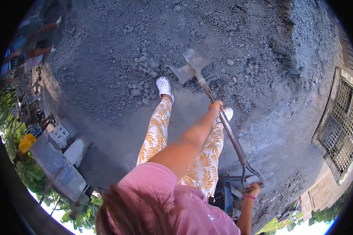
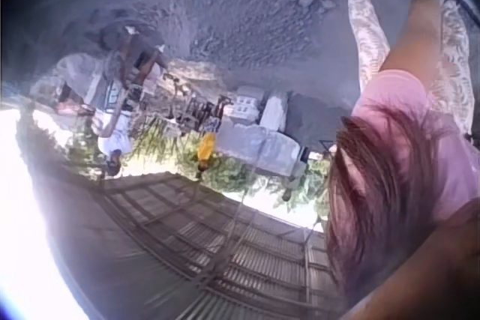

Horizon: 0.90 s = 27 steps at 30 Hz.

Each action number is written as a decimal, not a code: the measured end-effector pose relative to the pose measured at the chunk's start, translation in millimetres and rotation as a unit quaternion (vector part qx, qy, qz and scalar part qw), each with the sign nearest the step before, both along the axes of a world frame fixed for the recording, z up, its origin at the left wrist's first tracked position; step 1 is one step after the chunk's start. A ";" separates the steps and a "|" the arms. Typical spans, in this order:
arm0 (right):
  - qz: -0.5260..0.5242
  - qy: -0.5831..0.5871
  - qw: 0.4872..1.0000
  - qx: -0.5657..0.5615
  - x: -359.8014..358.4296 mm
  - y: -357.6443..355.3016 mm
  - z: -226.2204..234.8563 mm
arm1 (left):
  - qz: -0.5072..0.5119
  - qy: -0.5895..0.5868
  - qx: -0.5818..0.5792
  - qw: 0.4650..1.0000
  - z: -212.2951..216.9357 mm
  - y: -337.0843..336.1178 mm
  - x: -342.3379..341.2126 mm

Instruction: Shovel gravel or small stones from a large pile into a container or different location.

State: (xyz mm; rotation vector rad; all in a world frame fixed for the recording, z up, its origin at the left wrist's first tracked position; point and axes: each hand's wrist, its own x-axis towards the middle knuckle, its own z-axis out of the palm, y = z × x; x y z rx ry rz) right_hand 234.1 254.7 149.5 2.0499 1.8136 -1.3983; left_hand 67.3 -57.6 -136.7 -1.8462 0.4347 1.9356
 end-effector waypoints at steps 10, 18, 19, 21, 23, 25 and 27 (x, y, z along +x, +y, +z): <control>0.077 0.036 0.984 -0.154 -80.0 -63.6 -19.7 | 0.081 0.108 -0.073 0.988 31.5 -102.0 -37.2; 0.421 0.389 0.801 -0.173 -116.9 -379.5 -9.2 | 0.070 0.324 -0.291 0.897 167.3 -499.1 -44.6; 0.479 0.415 0.755 -0.168 -120.6 -396.0 17.3 | 0.123 0.305 -0.264 0.907 192.9 -523.5 -36.4; 0.530 0.437 0.708 -0.163 -119.5 -393.0 34.5 | 0.177 0.366 -0.186 0.895 229.3 -538.3 -16.7; 0.584 0.469 0.645 -0.151 -119.1 -379.4 35.8 | 0.206 0.345 -0.204 0.893 234.9 -518.0 -6.5; 0.502 0.398 0.748 -0.175 -112.0 -343.7 18.9 | 0.148 0.305 -0.247 0.908 214.9 -473.4 -4.8; 0.373 0.303 0.851 -0.213 -96.0 -286.0 -25.3 | 0.086 0.228 -0.301 0.922 161.9 -389.7 -14.2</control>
